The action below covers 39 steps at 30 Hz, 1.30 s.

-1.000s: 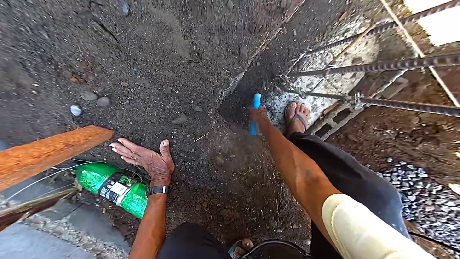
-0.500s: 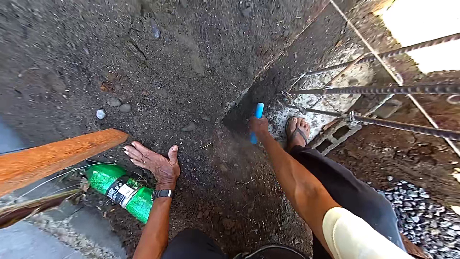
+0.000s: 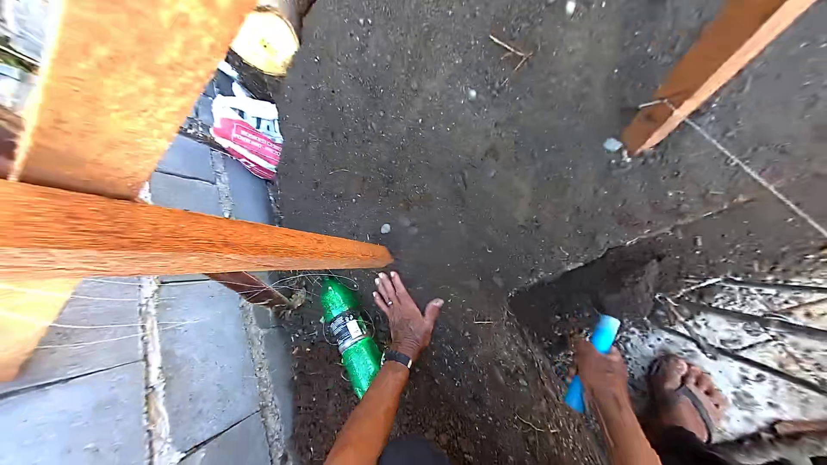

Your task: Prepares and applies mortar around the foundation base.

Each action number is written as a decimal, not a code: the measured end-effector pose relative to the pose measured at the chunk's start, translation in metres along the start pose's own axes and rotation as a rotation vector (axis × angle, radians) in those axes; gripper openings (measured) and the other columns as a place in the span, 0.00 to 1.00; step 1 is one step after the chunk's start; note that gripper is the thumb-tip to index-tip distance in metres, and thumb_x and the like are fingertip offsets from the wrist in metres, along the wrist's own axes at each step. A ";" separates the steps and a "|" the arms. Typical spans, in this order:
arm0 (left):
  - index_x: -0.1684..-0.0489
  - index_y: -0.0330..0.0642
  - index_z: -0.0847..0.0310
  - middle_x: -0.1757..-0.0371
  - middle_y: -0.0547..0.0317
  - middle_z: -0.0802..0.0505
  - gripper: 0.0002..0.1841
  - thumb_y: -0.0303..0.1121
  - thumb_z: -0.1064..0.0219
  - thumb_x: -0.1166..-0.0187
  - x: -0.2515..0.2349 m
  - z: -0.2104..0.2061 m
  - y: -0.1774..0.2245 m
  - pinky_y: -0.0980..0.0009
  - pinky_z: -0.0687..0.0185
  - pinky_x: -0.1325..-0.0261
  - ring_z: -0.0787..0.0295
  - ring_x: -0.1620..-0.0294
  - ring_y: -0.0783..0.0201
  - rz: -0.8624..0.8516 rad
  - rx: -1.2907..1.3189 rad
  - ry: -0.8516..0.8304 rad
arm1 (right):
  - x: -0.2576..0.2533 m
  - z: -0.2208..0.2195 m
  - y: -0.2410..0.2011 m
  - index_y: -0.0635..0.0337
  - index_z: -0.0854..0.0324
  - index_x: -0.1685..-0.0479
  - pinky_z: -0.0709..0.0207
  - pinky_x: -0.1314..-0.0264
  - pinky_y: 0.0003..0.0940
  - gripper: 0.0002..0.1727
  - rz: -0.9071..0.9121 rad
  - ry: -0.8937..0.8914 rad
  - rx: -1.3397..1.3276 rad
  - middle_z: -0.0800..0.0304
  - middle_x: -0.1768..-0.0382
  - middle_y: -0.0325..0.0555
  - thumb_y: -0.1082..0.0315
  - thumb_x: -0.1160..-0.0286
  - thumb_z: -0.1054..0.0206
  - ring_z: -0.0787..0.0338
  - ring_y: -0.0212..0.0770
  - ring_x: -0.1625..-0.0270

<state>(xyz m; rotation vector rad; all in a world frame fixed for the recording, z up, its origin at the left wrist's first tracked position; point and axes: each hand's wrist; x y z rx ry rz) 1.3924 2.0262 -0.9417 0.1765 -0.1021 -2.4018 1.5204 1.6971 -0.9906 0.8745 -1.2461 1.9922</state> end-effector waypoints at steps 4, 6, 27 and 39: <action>0.06 0.31 0.55 0.07 0.27 0.48 0.69 0.88 0.57 0.38 0.000 -0.003 -0.001 0.31 0.68 0.08 0.61 0.04 0.34 0.021 -0.019 0.013 | 0.063 0.011 -0.018 0.62 0.30 0.34 0.21 0.84 0.46 0.23 0.003 0.052 0.045 0.24 0.78 0.47 0.57 0.19 0.35 0.23 0.42 0.87; 0.06 0.31 0.56 0.07 0.27 0.49 0.70 0.88 0.57 0.38 0.000 -0.003 -0.002 0.30 0.69 0.08 0.62 0.04 0.33 0.021 -0.018 0.008 | 0.099 0.016 -0.034 0.63 0.30 0.30 0.20 0.81 0.50 0.27 0.051 0.066 0.111 0.21 0.74 0.52 0.56 0.21 0.34 0.21 0.45 0.85; 0.06 0.29 0.57 0.08 0.24 0.48 0.70 0.87 0.54 0.37 -0.004 0.001 -0.002 0.29 0.69 0.09 0.61 0.05 0.31 0.012 0.021 -0.017 | 0.187 -0.045 -0.171 0.61 0.28 0.27 0.16 0.69 0.49 0.28 0.767 0.040 0.429 0.12 0.63 0.50 0.52 0.18 0.39 0.12 0.44 0.69; 0.05 0.30 0.70 0.06 0.25 0.60 0.68 0.84 0.56 0.32 0.001 -0.007 -0.002 0.31 0.80 0.09 0.73 0.04 0.31 -0.049 0.023 -0.078 | 0.042 0.028 0.039 0.66 0.27 0.26 0.20 0.34 0.63 0.29 -0.209 -0.020 0.560 0.12 0.41 0.64 0.54 0.17 0.39 0.11 0.61 0.39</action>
Point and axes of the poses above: each hand's wrist, its own x-axis away from the middle knuckle, its own z-axis out of the back of the hand, y = z × x
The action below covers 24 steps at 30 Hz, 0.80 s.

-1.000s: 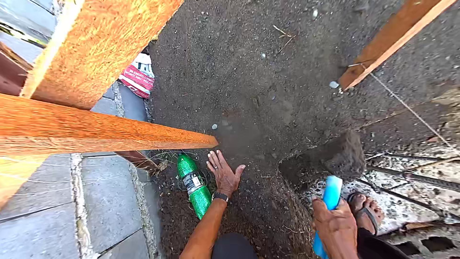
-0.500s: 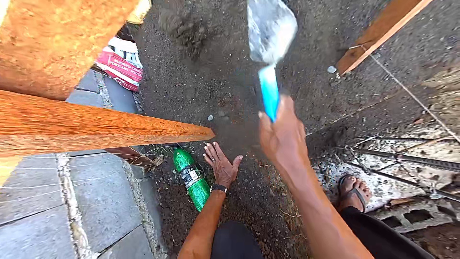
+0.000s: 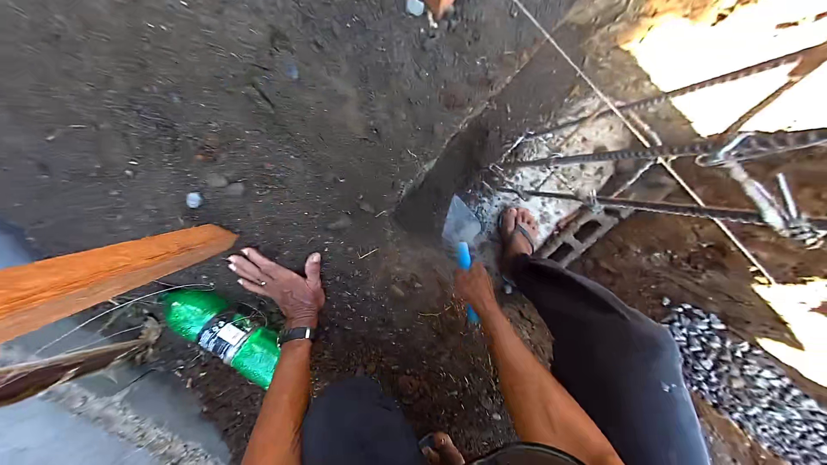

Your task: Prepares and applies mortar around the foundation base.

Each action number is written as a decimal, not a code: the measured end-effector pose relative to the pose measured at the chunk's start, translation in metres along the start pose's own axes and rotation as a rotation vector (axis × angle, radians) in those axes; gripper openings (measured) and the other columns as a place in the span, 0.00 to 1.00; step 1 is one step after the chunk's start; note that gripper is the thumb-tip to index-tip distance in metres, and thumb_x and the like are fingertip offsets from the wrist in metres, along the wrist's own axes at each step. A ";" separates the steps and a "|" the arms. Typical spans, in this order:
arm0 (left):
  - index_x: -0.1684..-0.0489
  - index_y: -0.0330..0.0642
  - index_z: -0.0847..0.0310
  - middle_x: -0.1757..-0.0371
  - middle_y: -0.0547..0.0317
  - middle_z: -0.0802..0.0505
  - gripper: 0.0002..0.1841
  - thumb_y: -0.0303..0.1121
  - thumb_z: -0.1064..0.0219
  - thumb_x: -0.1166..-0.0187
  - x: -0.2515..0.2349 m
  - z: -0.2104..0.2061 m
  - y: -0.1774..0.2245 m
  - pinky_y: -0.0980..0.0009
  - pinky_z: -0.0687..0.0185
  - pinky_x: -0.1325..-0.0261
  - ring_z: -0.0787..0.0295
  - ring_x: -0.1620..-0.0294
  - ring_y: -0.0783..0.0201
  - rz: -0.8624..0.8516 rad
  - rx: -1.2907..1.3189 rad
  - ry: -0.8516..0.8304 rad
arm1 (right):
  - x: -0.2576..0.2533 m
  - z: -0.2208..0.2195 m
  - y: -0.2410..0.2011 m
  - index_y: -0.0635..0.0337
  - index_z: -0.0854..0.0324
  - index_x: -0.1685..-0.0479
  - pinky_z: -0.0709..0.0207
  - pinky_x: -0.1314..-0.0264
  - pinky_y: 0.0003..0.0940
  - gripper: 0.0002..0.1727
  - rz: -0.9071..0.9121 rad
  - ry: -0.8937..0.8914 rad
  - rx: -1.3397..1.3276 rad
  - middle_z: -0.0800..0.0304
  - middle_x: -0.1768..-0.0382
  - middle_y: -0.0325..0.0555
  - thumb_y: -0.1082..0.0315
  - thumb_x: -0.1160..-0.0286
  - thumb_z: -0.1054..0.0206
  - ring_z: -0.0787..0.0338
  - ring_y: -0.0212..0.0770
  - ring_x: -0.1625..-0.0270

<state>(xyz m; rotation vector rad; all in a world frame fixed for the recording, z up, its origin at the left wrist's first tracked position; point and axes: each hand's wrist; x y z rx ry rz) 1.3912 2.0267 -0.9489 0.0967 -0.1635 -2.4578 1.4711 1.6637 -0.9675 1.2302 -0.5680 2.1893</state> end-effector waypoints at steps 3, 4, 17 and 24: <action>0.05 0.29 0.72 0.06 0.25 0.60 0.67 0.83 0.57 0.31 0.000 -0.002 0.001 0.31 0.82 0.09 0.73 0.04 0.31 -0.015 0.000 0.012 | -0.052 -0.011 0.009 0.66 0.29 0.23 0.20 0.31 0.60 0.31 -0.019 0.004 0.015 0.12 0.37 0.63 0.53 0.17 0.39 0.11 0.59 0.35; 0.05 0.29 0.73 0.06 0.25 0.61 0.67 0.83 0.57 0.31 0.000 -0.003 0.001 0.32 0.82 0.08 0.74 0.04 0.32 -0.013 0.001 0.006 | -0.066 -0.015 0.013 0.67 0.29 0.23 0.20 0.32 0.59 0.31 -0.023 0.016 0.000 0.12 0.38 0.63 0.53 0.17 0.39 0.11 0.58 0.36; 0.06 0.25 0.71 0.07 0.21 0.60 0.69 0.83 0.57 0.33 -0.004 -0.005 0.002 0.34 0.80 0.08 0.73 0.05 0.29 0.007 -0.007 0.004 | -0.121 -0.033 0.050 0.68 0.34 0.20 0.22 0.27 0.58 0.33 -0.110 0.151 -0.083 0.13 0.36 0.65 0.54 0.16 0.39 0.13 0.59 0.31; 0.07 0.23 0.69 0.08 0.18 0.59 0.70 0.83 0.55 0.34 -0.004 -0.007 -0.001 0.35 0.79 0.07 0.71 0.05 0.28 -0.009 0.014 0.033 | -0.138 -0.021 0.026 0.63 0.38 0.20 0.18 0.36 0.62 0.30 -0.184 0.208 -0.058 0.12 0.40 0.65 0.56 0.15 0.42 0.10 0.63 0.36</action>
Point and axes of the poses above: each hand's wrist, its own x-axis away from the middle knuckle, its own z-axis out of the back of the hand, y = z × x
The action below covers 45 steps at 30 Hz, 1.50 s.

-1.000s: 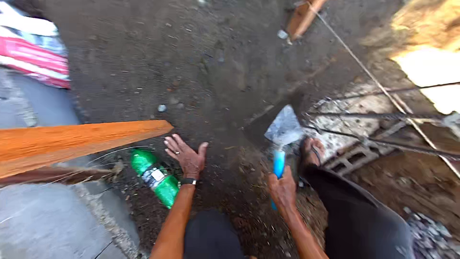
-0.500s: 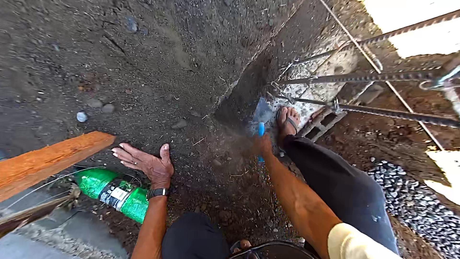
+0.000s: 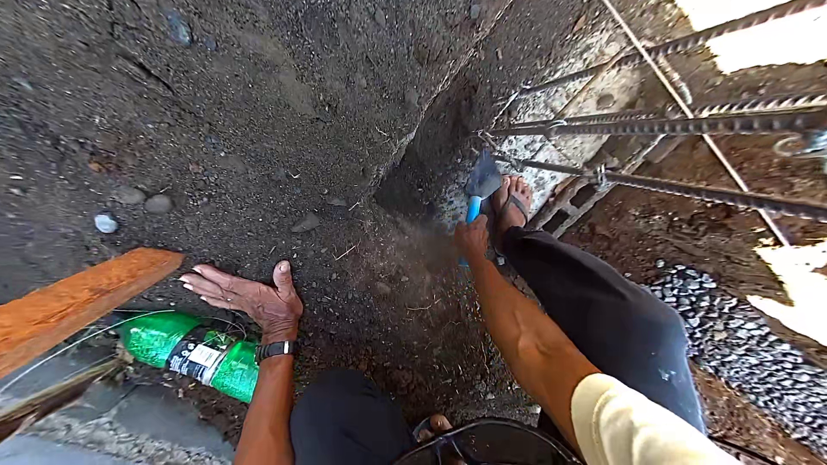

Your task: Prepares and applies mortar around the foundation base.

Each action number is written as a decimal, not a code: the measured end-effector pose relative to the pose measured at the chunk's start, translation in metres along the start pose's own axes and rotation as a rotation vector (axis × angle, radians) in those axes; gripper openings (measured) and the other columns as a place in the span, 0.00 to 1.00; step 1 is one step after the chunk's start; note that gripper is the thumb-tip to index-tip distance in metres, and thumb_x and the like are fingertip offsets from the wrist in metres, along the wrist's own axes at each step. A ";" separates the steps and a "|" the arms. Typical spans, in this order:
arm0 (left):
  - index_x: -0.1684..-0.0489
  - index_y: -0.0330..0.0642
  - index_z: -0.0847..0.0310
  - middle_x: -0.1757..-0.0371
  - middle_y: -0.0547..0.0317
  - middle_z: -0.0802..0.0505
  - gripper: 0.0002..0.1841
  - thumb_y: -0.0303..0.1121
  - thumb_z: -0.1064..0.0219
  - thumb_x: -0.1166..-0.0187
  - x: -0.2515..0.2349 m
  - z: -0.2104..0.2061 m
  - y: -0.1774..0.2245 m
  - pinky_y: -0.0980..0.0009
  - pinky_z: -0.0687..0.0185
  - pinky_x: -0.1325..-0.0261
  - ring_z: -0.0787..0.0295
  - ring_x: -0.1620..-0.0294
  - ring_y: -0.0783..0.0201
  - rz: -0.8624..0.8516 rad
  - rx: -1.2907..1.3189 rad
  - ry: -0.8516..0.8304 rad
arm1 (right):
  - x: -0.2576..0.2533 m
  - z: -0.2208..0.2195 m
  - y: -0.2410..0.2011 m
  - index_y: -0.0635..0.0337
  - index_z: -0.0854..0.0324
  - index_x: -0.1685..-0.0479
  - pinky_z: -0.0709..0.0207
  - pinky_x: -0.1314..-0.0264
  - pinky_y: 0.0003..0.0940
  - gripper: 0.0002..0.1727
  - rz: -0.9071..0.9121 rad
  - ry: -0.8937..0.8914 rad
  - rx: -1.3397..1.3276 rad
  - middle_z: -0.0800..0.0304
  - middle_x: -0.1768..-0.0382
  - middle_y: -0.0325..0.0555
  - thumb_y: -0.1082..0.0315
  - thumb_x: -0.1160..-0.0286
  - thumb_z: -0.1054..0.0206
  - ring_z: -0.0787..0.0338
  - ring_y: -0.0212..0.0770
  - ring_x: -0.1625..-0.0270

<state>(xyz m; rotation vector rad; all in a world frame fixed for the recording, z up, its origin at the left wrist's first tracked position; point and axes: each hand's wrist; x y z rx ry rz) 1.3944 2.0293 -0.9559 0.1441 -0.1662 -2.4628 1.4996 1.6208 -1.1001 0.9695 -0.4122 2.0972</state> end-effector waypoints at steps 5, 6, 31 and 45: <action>0.07 0.25 0.72 0.07 0.21 0.61 0.69 0.83 0.56 0.33 0.000 -0.001 -0.002 0.35 0.81 0.07 0.74 0.04 0.30 -0.001 -0.007 -0.008 | 0.010 -0.008 -0.016 0.61 0.43 0.16 0.16 0.43 0.67 0.35 0.113 0.017 0.027 0.11 0.44 0.68 0.58 0.19 0.36 0.08 0.68 0.42; 0.06 0.25 0.72 0.07 0.22 0.61 0.69 0.83 0.56 0.33 0.001 -0.001 -0.004 0.35 0.81 0.07 0.74 0.04 0.30 -0.005 -0.009 -0.007 | 0.018 -0.013 -0.016 0.61 0.44 0.16 0.16 0.47 0.69 0.34 0.153 0.007 0.027 0.11 0.47 0.70 0.58 0.18 0.37 0.08 0.70 0.45; 0.09 0.19 0.68 0.09 0.16 0.58 0.71 0.82 0.54 0.34 -0.005 0.002 0.002 0.34 0.78 0.07 0.71 0.06 0.26 -0.006 0.010 -0.009 | -0.007 -0.031 -0.001 0.61 0.33 0.23 0.16 0.53 0.65 0.29 0.100 -0.217 -0.272 0.12 0.51 0.66 0.57 0.19 0.34 0.09 0.63 0.54; 0.08 0.20 0.66 0.09 0.16 0.58 0.70 0.83 0.55 0.34 -0.005 0.000 0.001 0.37 0.78 0.07 0.71 0.05 0.27 -0.003 0.004 0.007 | -0.013 -0.038 -0.042 0.60 0.33 0.23 0.14 0.55 0.60 0.27 0.189 -0.328 -0.233 0.12 0.54 0.64 0.55 0.15 0.37 0.09 0.59 0.59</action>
Point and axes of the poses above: each hand's wrist, its own x-axis away from the middle knuckle, its own z-axis out of the back of the hand, y = z × x
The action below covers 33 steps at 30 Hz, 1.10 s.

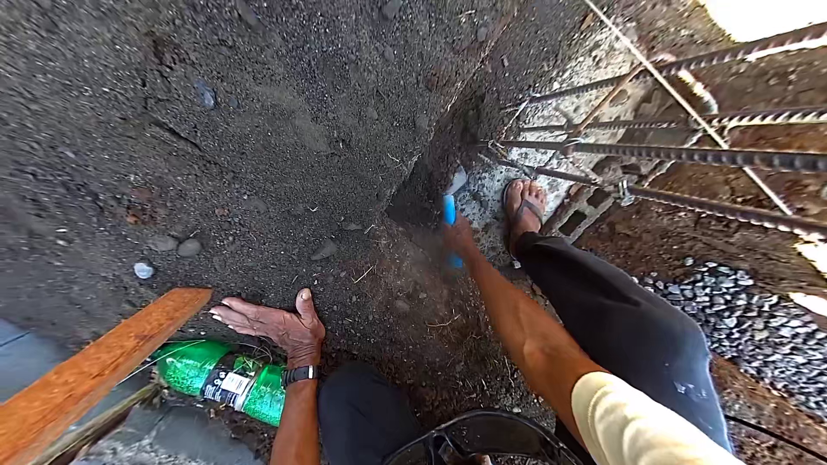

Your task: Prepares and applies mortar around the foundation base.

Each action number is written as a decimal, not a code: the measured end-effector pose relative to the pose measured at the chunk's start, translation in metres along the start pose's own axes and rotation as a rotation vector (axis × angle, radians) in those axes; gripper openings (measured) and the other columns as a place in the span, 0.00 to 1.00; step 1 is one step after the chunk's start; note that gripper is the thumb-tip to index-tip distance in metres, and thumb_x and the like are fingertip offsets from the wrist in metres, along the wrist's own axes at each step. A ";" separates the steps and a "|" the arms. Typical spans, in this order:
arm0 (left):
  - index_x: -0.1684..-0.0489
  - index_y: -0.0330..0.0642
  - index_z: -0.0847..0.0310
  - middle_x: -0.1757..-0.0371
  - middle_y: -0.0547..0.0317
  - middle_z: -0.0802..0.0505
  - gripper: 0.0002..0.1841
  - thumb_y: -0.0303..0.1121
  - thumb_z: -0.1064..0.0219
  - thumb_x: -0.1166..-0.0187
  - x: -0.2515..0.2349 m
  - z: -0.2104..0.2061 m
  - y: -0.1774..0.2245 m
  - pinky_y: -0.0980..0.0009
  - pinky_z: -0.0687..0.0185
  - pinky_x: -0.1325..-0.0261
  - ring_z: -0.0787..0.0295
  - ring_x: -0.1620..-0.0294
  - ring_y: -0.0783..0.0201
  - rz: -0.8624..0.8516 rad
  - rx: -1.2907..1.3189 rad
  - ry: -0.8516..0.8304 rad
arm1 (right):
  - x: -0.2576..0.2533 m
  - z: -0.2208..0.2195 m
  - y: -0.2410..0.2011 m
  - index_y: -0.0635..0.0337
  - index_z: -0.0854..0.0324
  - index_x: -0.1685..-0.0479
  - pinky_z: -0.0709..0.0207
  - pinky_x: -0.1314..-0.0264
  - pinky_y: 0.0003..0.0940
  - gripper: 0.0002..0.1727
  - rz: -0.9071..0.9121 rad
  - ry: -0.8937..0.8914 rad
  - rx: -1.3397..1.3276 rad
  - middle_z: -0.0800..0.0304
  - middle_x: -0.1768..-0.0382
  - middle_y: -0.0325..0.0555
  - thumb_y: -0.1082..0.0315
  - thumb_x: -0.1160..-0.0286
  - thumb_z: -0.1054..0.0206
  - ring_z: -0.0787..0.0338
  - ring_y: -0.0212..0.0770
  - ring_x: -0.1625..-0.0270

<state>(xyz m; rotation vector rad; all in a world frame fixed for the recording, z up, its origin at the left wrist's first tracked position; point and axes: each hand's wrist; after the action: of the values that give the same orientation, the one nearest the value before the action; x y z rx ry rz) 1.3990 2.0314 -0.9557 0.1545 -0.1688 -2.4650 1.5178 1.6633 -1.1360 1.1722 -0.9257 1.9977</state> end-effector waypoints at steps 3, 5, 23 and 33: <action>0.09 0.20 0.66 0.09 0.16 0.58 0.70 0.83 0.55 0.34 0.001 -0.001 0.000 0.36 0.79 0.06 0.72 0.05 0.27 0.000 0.004 0.000 | -0.018 0.001 -0.035 0.62 0.30 0.27 0.14 0.63 0.56 0.27 0.034 0.024 -0.104 0.12 0.60 0.59 0.56 0.18 0.36 0.10 0.54 0.67; 0.08 0.20 0.67 0.09 0.16 0.58 0.70 0.83 0.55 0.35 0.002 0.002 0.000 0.37 0.79 0.06 0.71 0.05 0.27 0.001 -0.002 -0.003 | -0.022 -0.005 -0.042 0.63 0.29 0.28 0.16 0.70 0.50 0.26 0.039 0.023 -0.187 0.14 0.65 0.56 0.59 0.20 0.34 0.13 0.49 0.72; 0.08 0.21 0.65 0.09 0.16 0.56 0.69 0.82 0.56 0.34 -0.001 0.006 0.000 0.35 0.78 0.07 0.70 0.06 0.26 -0.001 -0.014 -0.004 | 0.014 -0.010 -0.054 0.52 0.30 0.31 0.22 0.82 0.37 0.24 0.035 -0.055 -0.426 0.22 0.74 0.45 0.52 0.18 0.32 0.24 0.39 0.85; 0.08 0.24 0.59 0.09 0.17 0.54 0.70 0.84 0.51 0.36 0.000 0.018 0.001 0.28 0.73 0.09 0.65 0.06 0.25 0.056 -0.010 -0.056 | 0.166 0.035 -0.078 0.63 0.32 0.26 0.18 0.76 0.49 0.31 0.120 0.061 -0.208 0.19 0.70 0.50 0.60 0.28 0.30 0.19 0.45 0.78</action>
<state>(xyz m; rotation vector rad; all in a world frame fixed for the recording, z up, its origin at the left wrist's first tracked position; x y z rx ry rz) 1.3969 2.0324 -0.9382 0.0761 -0.1828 -2.4155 1.5295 1.7060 -0.9541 0.9567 -1.1650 1.9631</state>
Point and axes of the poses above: each hand's wrist, its own x-axis away from the middle knuckle, its own z-axis out of the back of the hand, y = z × x
